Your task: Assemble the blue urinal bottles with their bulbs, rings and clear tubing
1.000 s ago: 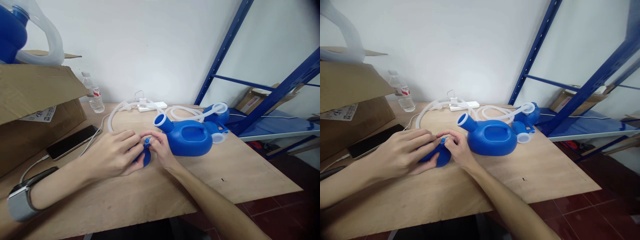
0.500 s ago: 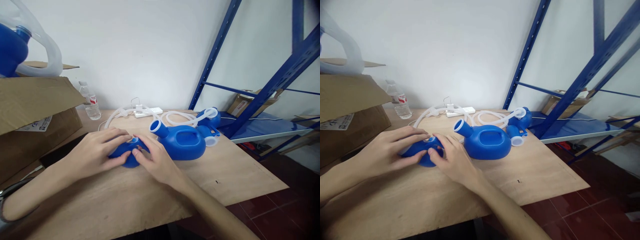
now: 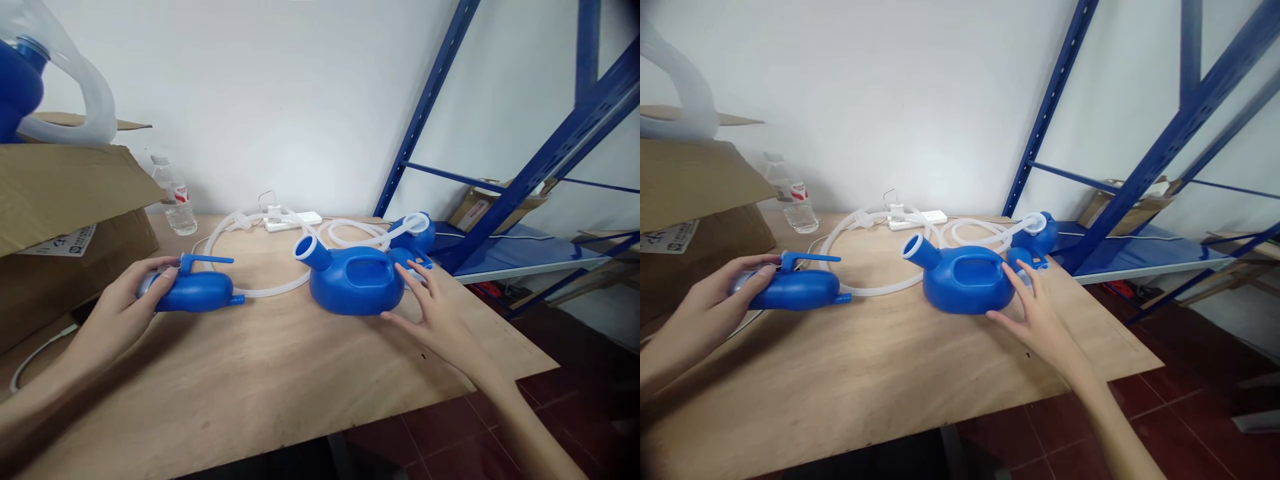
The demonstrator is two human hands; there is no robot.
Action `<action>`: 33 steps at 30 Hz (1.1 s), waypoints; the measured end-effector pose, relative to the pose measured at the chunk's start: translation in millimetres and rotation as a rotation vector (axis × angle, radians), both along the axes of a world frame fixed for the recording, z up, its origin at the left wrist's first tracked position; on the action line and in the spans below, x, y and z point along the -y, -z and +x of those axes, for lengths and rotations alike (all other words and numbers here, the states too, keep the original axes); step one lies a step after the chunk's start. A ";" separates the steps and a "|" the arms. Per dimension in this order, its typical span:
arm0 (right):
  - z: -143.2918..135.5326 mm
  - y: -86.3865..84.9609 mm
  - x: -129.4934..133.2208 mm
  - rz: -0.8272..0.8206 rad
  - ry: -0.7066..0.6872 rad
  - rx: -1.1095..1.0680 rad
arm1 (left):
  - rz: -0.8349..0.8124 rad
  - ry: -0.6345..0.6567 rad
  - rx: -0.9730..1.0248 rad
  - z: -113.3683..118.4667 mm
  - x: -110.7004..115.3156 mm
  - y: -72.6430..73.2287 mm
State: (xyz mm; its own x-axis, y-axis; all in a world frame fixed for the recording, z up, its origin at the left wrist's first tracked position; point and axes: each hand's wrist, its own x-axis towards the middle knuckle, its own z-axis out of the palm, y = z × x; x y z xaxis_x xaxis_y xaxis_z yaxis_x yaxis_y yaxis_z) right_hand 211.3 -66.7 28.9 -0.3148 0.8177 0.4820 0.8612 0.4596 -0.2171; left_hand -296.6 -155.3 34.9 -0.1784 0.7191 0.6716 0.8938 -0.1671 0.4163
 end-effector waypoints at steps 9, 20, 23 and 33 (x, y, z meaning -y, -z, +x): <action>-15.6 22.4 -24.1 -0.142 0.000 -0.026 | -0.192 0.085 0.609 11.1 -38.9 17.2; 4.3 19.0 -16.9 -0.118 -0.032 -0.137 | -0.271 -0.030 0.746 35.0 -56.8 9.5; -3.3 9.0 -24.9 -0.129 -0.076 -0.374 | -0.233 -0.057 0.611 33.7 -47.4 6.6; -127.1 -92.7 -85.5 -0.393 -0.207 0.144 | -0.203 -0.132 0.534 21.8 -44.0 13.3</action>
State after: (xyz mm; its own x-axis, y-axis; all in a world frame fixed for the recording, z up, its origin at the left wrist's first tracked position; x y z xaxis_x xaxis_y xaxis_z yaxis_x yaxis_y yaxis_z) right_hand 84.2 18.7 121.6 -0.5317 0.8424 0.0875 0.7941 0.5318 -0.2943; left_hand -274.8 -111.2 21.5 -0.5510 0.7727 0.3151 0.5595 0.0620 0.8265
